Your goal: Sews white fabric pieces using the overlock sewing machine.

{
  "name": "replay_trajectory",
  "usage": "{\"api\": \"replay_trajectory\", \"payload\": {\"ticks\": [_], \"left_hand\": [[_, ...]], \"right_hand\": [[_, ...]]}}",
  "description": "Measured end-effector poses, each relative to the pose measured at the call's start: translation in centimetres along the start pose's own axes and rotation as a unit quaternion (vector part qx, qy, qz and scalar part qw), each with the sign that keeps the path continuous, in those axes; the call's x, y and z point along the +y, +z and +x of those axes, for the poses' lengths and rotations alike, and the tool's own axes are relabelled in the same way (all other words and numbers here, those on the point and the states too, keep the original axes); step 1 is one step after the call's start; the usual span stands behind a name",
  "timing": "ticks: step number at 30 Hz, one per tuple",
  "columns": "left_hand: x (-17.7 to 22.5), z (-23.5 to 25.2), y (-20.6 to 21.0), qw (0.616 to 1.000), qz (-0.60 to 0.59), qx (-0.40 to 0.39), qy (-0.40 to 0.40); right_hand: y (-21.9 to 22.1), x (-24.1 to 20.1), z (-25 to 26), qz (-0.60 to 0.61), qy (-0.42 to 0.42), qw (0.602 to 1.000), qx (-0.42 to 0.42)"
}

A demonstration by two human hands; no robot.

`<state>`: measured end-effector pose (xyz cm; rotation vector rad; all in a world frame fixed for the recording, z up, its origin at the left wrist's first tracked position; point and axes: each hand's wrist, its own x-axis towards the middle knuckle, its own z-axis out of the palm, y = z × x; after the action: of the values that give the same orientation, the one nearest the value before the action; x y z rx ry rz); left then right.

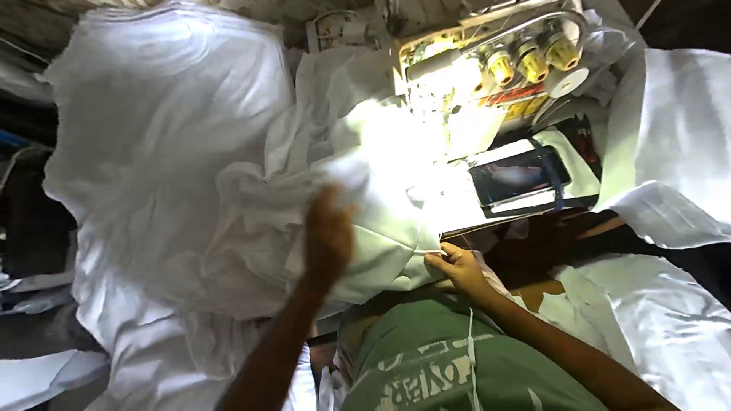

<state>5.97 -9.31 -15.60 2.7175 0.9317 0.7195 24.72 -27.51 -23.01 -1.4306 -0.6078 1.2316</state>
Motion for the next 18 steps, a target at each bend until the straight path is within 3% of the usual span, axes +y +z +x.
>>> {"api": "replay_trajectory", "payload": {"ticks": [3,6,13,18], "left_hand": [[4.6,-6.6,7.0,0.993,-0.069,-0.059,0.077],[4.3,-9.9,10.8,0.997,0.023,-0.02,0.07],[3.7,-9.3,8.0,0.996,-0.035,-0.02,0.077],[4.8,-7.7,4.5,0.975,-0.21,0.024,0.062]], "right_hand": [[0.1,-0.6,-0.3,0.036,0.035,0.999,-0.001],[-0.1,-0.5,-0.7,0.033,0.033,0.999,-0.005],[-1.0,-0.9,-1.5,-0.109,-0.011,0.994,-0.014],[0.4,-1.8,-3.2,-0.048,-0.024,0.998,-0.033]]}}
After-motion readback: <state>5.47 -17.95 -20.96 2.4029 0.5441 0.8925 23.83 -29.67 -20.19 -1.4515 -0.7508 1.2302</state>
